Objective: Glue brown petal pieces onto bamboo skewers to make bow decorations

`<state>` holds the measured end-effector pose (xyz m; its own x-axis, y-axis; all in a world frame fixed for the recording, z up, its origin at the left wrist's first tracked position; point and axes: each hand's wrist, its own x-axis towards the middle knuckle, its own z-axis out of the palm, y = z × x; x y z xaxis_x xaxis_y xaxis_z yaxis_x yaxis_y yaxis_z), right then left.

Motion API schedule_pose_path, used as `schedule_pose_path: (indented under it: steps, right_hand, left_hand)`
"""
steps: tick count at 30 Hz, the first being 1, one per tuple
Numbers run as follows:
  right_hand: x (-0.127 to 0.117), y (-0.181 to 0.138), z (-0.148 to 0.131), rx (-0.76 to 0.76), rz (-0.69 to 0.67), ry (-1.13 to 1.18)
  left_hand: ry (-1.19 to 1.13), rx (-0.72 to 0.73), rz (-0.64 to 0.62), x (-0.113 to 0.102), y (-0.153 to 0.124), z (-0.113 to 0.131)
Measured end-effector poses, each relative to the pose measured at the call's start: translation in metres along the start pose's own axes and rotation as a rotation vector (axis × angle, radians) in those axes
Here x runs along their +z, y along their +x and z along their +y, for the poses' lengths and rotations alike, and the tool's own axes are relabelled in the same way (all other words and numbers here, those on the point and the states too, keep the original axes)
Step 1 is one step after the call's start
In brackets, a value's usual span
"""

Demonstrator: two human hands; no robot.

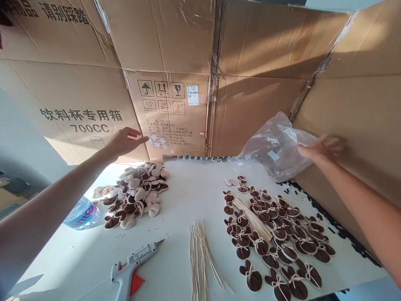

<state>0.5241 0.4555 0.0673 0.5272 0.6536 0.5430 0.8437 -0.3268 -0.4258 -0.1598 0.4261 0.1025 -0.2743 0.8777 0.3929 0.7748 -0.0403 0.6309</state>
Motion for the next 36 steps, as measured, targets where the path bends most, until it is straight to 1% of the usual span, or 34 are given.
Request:
schedule_pose_path:
  steps: [2, 3, 4, 5, 7, 8, 9, 10, 12, 14, 17, 19, 22, 25, 27, 30, 33, 36]
  right_hand:
    - [0.009, -0.008, -0.004, 0.051, 0.007, -0.022]
    - [0.012, -0.014, -0.008, 0.026, 0.022, -0.025]
    - [0.016, -0.022, -0.014, -0.042, 0.050, -0.026]
    - [0.019, -0.031, -0.021, -0.147, 0.081, -0.014]
    - [0.024, -0.054, -0.038, -0.355, 0.154, 0.055]
    - [0.027, -0.067, -0.048, -0.448, 0.176, 0.099]
    - [0.031, -0.080, -0.058, -0.544, 0.170, 0.138]
    - [0.035, -0.093, -0.069, -0.634, 0.158, 0.178]
    - [0.045, -0.117, -0.092, -0.802, 0.084, 0.232]
    - [0.056, -0.139, -0.113, -0.931, 0.018, 0.245]
    - [0.070, -0.167, -0.140, -1.142, -0.100, 0.220]
    - [0.073, -0.183, -0.152, -1.246, -0.184, 0.224]
    - [0.072, -0.204, -0.159, -1.308, -0.301, 0.266]
    - [0.070, -0.218, -0.156, -1.313, -0.381, 0.303]
    - [0.072, -0.224, -0.151, -1.320, -0.413, 0.306]
    - [0.078, -0.231, -0.145, -1.331, -0.441, 0.302]
    - [0.082, -0.237, -0.145, -1.329, -0.466, 0.308]
    - [0.080, -0.246, -0.147, -1.323, -0.490, 0.320]
  left_hand:
    - [0.046, 0.003, 0.009, 0.002, 0.003, -0.013]
    - [0.071, 0.006, 0.008, 0.004, 0.005, -0.019]
    - [0.098, 0.008, 0.001, 0.005, 0.006, -0.025]
    - [0.126, 0.013, -0.020, 0.007, 0.008, -0.030]
    - [0.180, 0.028, -0.095, 0.012, 0.011, -0.040]
    - [0.208, 0.040, -0.133, 0.015, 0.013, -0.045]
    - [0.235, 0.056, -0.168, 0.018, 0.015, -0.049]
    - [0.259, 0.075, -0.208, 0.021, 0.016, -0.052]
    - [0.304, 0.115, -0.295, 0.030, 0.020, -0.057]
    - [0.342, 0.158, -0.408, 0.043, 0.024, -0.060]
    - [0.417, 0.214, -0.590, 0.070, 0.030, -0.063]
    - [0.479, 0.245, -0.693, 0.089, 0.032, -0.065]
    - [0.566, 0.273, -0.829, 0.113, 0.031, -0.074]
    - [0.619, 0.306, -0.909, 0.122, 0.024, -0.088]
    - [0.632, 0.334, -0.924, 0.120, 0.018, -0.098]
    - [0.632, 0.368, -0.919, 0.111, 0.008, -0.109]
    - [0.636, 0.375, -0.920, 0.101, -0.002, -0.113]
    - [0.642, 0.373, -0.926, 0.093, -0.010, -0.112]
